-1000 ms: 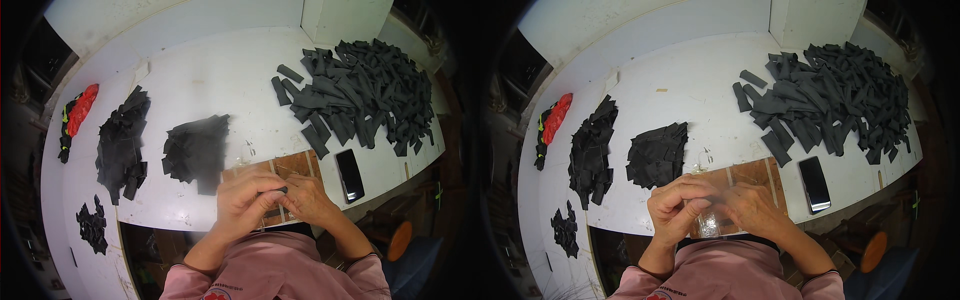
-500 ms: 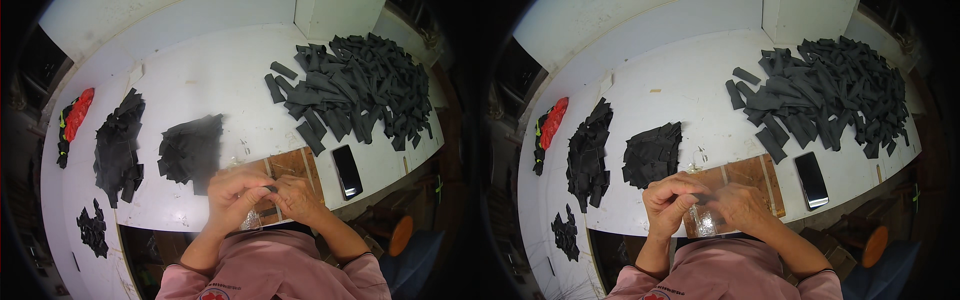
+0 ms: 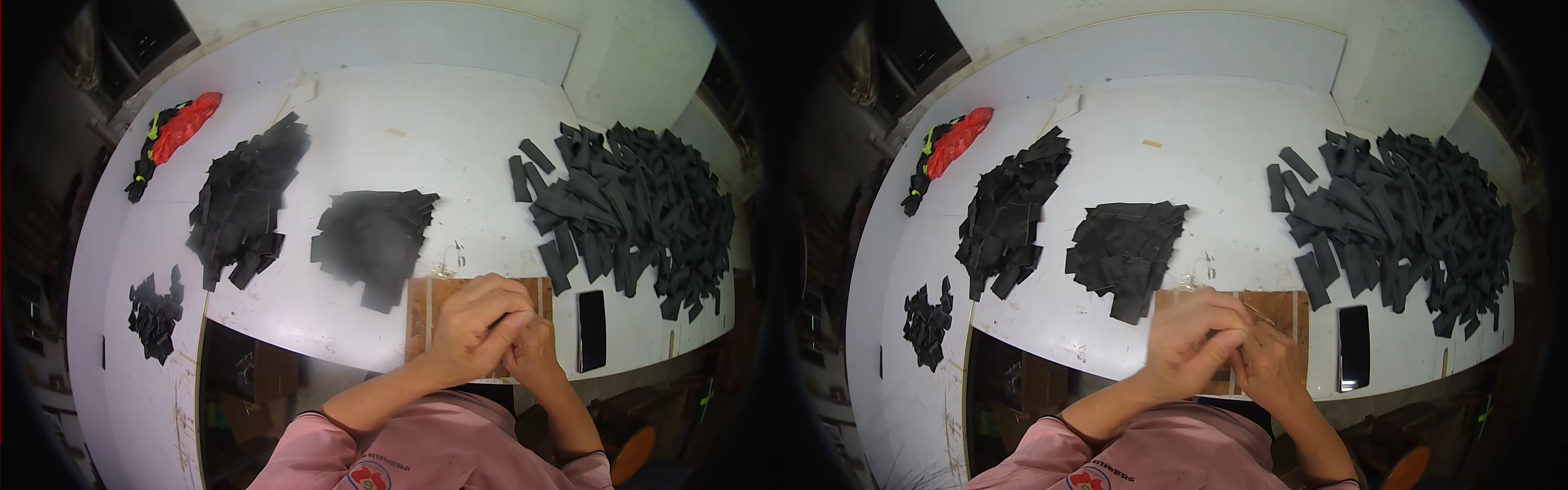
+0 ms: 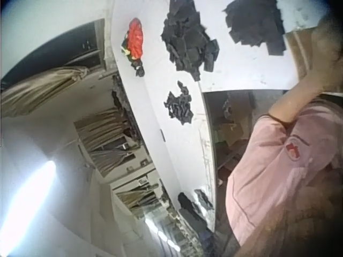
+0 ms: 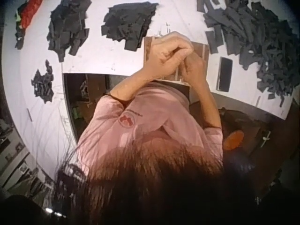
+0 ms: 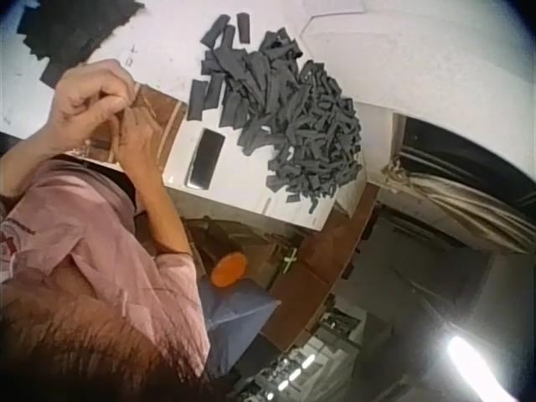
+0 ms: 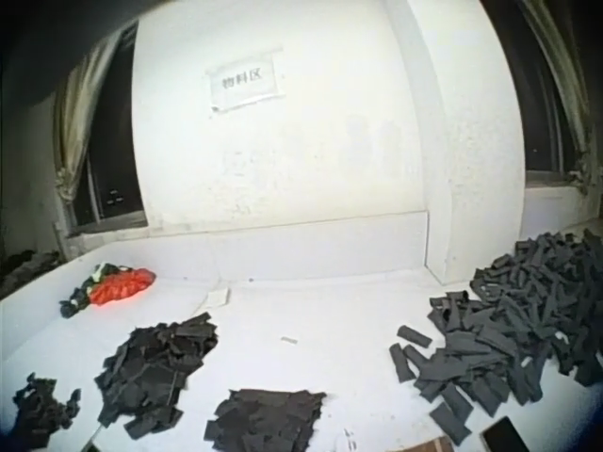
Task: Manually folding and organizing small black rectangular pieces of material.
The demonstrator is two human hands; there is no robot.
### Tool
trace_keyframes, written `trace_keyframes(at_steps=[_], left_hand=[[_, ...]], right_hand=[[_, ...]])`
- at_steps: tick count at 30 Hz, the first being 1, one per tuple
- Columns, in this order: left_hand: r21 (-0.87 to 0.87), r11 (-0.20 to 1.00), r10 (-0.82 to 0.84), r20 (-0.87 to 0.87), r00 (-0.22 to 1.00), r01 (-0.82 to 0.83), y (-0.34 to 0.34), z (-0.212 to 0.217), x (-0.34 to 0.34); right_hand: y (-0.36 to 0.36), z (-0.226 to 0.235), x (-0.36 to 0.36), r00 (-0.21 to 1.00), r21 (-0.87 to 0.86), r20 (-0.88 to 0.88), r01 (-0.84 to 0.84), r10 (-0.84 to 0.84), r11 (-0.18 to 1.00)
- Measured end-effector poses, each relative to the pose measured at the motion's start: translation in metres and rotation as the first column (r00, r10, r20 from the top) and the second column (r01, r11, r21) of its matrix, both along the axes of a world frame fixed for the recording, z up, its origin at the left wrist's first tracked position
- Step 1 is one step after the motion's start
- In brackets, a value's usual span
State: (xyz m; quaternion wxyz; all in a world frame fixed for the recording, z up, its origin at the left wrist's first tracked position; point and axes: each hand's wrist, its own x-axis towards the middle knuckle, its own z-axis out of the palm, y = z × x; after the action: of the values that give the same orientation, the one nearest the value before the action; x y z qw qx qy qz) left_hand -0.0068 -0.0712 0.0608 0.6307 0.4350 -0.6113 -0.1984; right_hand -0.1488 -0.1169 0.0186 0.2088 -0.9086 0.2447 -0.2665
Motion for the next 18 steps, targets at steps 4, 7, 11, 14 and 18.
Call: trace_keyframes(at_steps=[4,7,11,14,18], left_hand=[[0.014,1.000,0.002,-0.230,0.973,0.001,-0.002,0.017,-0.005],[-0.043,0.999,-0.006,-0.284,0.959,-0.006,-0.012,0.031,0.009],[0.074,0.960,0.275,-0.397,0.875,-0.268,-0.053,0.014,0.063],[0.036,0.643,0.737,0.243,0.631,-0.765,-0.095,-0.055,0.160],[0.239,0.442,0.444,0.779,0.442,-0.865,-0.106,-0.116,0.218]], right_hand=[[-0.005,0.017,0.009,0.985,-0.138,0.167,-0.015,0.038,0.990],[-0.015,0.047,0.007,0.981,-0.165,0.136,-0.116,0.140,0.979],[-0.040,0.065,-0.001,0.981,-0.247,0.187,-0.003,0.051,0.969],[-0.087,0.074,-0.011,0.944,0.402,0.229,0.131,-0.238,0.906],[-0.124,0.036,-0.019,0.817,0.256,0.102,0.530,-0.567,0.809]])
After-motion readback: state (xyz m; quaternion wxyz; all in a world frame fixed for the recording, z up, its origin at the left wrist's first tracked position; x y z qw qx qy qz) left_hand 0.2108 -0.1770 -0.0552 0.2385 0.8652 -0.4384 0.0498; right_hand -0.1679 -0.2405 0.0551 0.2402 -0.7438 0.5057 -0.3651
